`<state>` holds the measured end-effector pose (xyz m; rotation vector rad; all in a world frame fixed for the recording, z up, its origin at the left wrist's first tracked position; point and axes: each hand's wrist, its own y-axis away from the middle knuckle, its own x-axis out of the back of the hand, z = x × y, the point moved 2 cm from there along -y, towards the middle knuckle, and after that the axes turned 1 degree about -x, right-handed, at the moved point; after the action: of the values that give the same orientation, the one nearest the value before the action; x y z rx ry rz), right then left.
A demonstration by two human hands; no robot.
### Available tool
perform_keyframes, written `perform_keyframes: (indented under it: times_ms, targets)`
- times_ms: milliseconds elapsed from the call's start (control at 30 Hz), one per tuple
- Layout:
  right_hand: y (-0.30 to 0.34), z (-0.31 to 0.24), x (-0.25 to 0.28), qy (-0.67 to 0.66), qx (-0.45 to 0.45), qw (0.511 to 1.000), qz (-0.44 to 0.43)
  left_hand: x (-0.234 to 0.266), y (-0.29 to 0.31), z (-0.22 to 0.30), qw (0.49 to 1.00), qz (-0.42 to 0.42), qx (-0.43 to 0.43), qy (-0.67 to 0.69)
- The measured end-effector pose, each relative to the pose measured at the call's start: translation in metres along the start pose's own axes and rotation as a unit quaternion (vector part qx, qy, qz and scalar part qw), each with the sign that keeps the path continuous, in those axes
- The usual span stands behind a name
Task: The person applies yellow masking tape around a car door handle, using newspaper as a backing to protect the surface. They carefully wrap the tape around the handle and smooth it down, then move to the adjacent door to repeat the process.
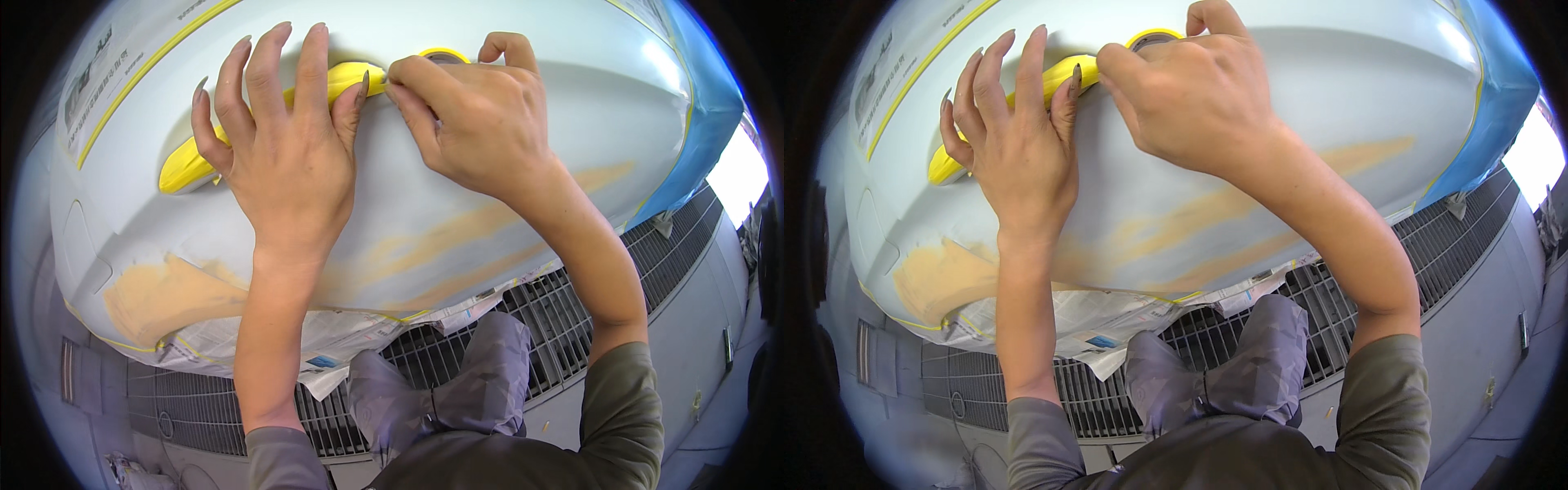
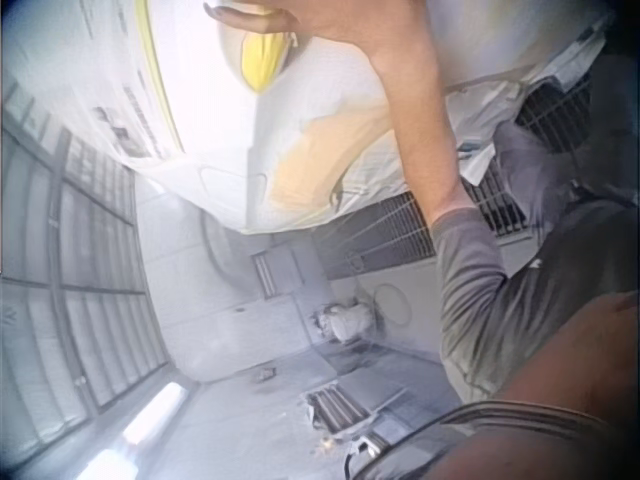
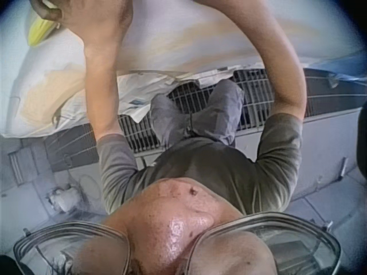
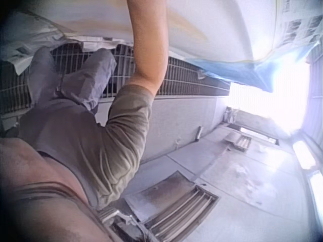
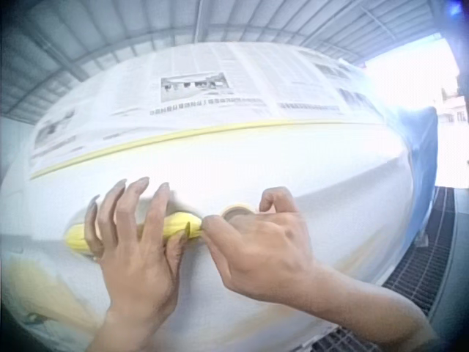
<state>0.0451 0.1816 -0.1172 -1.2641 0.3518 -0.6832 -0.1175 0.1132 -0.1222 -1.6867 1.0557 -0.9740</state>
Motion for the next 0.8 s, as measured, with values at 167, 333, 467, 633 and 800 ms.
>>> perform_keyframes:
  times_ms: [167,333,467,633,800]
  targets:
    - [0.006,0.003,-0.004,-0.001,-0.006,1.000,-0.021,-0.006,-0.003,0.009,1.000,0.013,-0.007,-0.006]
    - [0.004,0.002,-0.001,-0.061,0.027,0.997,0.044,-0.014,-0.005,0.014,0.999,0.034,-0.023,-0.019]
    - [0.026,0.022,0.045,-0.135,-0.026,0.974,0.178,-0.018,-0.004,0.019,0.999,0.035,-0.017,-0.010]
    - [0.047,0.010,0.035,-0.205,-0.008,0.977,0.059,-0.014,0.001,0.021,0.998,0.048,-0.014,0.036]
    - [0.062,-0.010,0.038,-0.306,0.003,0.952,-0.026,0.034,0.048,0.016,0.960,0.026,-0.031,0.277]
